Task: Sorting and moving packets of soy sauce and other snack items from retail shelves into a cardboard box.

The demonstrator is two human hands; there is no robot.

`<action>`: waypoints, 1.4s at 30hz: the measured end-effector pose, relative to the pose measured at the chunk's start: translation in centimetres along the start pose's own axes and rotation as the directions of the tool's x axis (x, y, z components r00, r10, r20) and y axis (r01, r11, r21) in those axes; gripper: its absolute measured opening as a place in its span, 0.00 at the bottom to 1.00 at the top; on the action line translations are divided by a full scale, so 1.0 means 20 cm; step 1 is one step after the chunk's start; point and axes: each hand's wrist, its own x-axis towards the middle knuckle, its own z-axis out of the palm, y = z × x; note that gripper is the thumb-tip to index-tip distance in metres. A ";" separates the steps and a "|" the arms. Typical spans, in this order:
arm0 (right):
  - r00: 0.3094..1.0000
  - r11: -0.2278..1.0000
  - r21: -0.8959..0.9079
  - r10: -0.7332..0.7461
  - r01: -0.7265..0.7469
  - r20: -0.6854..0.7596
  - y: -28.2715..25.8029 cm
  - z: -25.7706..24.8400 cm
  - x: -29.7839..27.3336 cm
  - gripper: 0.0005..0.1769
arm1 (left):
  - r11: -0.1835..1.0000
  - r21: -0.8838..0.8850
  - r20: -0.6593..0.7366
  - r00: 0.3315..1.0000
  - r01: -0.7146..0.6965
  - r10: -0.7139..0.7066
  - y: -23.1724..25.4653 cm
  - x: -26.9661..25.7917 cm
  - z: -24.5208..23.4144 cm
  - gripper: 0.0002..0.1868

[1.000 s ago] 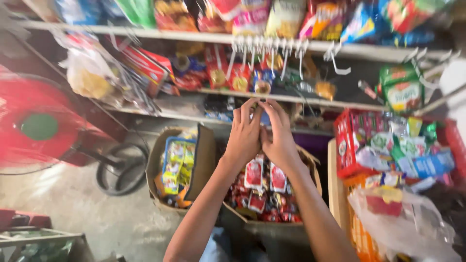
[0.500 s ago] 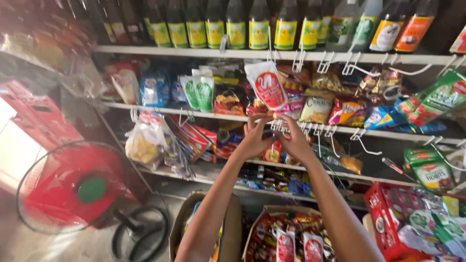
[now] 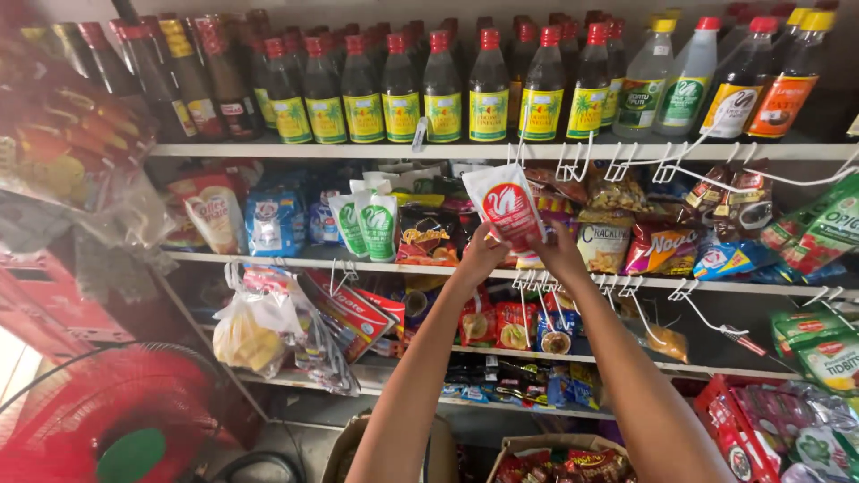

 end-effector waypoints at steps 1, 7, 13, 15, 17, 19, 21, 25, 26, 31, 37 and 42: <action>1.000 1.000 -0.003 0.002 -0.002 -0.004 0.02 0.00 0.02 0.43 | 1.000 -0.003 0.005 1.000 0.000 0.000 0.05 0.00 0.03 0.38; 0.993 0.994 0.032 0.103 -0.105 0.065 -0.15 0.02 -0.01 0.29 | 0.995 -0.002 -0.199 0.975 0.101 -0.099 0.19 -0.02 0.09 0.31; 0.997 0.997 0.067 0.018 -0.023 0.073 -0.30 0.05 -0.02 0.38 | 0.954 -0.279 -0.174 0.982 -0.114 0.066 0.25 -0.04 0.10 0.28; 0.990 0.973 0.200 0.093 -0.113 0.108 -0.46 0.03 -0.09 0.40 | 0.929 -0.257 -0.149 0.961 -0.265 0.233 0.24 -0.01 0.08 0.28; 0.985 0.952 0.286 0.069 -0.113 0.157 -0.45 0.02 -0.07 0.41 | 0.940 -0.205 -0.134 0.960 -0.271 0.248 0.32 -0.05 0.07 0.28; 0.980 0.922 0.371 0.036 -0.109 0.198 -0.46 0.01 -0.06 0.43 | 0.947 -0.152 -0.113 0.957 -0.283 0.268 0.38 -0.06 0.06 0.29; 0.982 0.924 0.380 -0.037 -0.037 0.187 -0.48 0.00 -0.06 0.43 | 0.940 -0.170 -0.080 0.955 -0.297 0.287 0.44 -0.08 0.05 0.29; 0.974 0.928 0.361 -0.162 0.095 0.160 -0.52 -0.01 -0.06 0.44 | 0.927 -0.170 -0.061 0.943 -0.334 0.328 0.56 -0.13 0.06 0.30; 0.976 0.917 0.395 -0.129 0.051 0.173 -0.59 -0.02 -0.10 0.44 | 0.917 -0.162 -0.060 0.931 -0.364 0.359 0.59 -0.14 0.06 0.31; 0.989 0.933 0.352 0.015 -0.067 0.148 -0.84 -0.05 -0.23 0.44 | 0.971 -0.110 -0.072 0.976 -0.214 0.206 0.86 -0.28 0.10 0.30; 0.979 0.891 0.451 -0.139 0.058 0.150 -0.92 -0.09 -0.27 0.42 | 0.880 -0.235 -0.003 0.906 -0.412 0.424 0.81 -0.20 0.08 0.28; 0.960 0.883 0.429 -0.258 0.188 0.110 -0.99 -0.12 -0.31 0.41 | 0.866 -0.131 -0.020 0.875 -0.483 0.484 0.96 -0.27 0.10 0.33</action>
